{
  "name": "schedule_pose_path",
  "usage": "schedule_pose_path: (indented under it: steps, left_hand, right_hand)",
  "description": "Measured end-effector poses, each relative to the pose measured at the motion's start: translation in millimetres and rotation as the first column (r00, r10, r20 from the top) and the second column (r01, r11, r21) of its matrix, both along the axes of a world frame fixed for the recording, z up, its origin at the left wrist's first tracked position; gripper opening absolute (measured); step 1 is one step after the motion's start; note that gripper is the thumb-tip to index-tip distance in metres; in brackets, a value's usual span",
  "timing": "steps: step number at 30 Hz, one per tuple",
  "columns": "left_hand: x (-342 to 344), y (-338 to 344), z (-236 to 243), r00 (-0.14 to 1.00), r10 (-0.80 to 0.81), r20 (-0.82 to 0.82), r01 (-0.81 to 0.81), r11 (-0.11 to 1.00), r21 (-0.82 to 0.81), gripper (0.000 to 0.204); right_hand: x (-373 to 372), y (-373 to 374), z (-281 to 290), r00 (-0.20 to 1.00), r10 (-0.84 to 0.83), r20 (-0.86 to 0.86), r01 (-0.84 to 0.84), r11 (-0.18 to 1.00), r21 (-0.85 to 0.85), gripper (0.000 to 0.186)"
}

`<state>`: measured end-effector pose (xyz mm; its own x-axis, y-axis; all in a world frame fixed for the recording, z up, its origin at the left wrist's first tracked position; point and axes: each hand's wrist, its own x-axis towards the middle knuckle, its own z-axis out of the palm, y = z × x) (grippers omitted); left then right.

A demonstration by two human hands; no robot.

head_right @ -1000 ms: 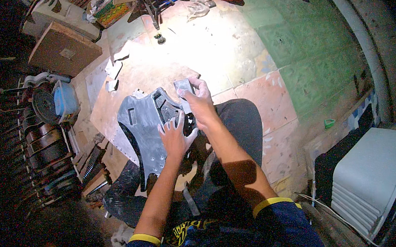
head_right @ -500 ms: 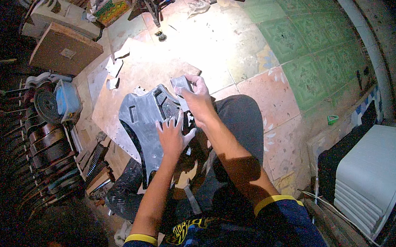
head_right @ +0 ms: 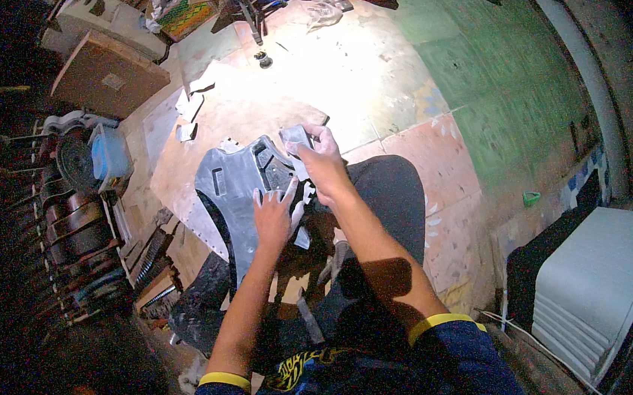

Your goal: The person sands the surface and edges of a guitar body by hand using a piece of sandpaper.

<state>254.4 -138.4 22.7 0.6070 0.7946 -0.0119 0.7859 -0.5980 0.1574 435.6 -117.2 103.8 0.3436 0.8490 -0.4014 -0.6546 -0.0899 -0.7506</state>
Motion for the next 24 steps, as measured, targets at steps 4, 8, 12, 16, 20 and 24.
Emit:
schedule_pose_path:
  steps: [4,8,12,16,20,24]
  left_hand:
    - [-8,10,-11,0.999,0.037,-0.014,-0.037,0.999,0.001,0.047]
    - [-8,18,-15,0.996,0.084,-0.019,-0.084,0.996,0.006,0.042]
    - [-20,38,-10,0.959,0.277,0.059,-0.280,0.959,0.045,0.031]
    - [-51,64,-8,0.937,0.318,0.145,-0.313,0.948,-0.057,0.034]
    - [-96,68,-19,0.909,0.324,0.262,-0.321,0.945,-0.057,0.050]
    - [-115,58,-25,0.755,0.643,0.129,-0.642,0.765,-0.054,0.077]
  right_hand:
    - [0,-2,8,0.998,0.057,-0.005,-0.057,0.998,-0.042,0.052]
    - [7,-3,-10,0.997,0.077,0.005,-0.076,0.996,-0.043,0.045]
    - [8,-6,-8,0.991,0.124,-0.051,-0.128,0.989,-0.075,0.037]
    - [8,-3,-12,0.981,0.182,-0.065,-0.186,0.980,-0.067,0.044]
    - [-8,-1,-24,0.917,0.261,0.303,-0.191,0.951,-0.242,0.053]
    - [-30,-4,-37,0.236,0.313,0.920,-0.266,0.931,-0.249,0.050]
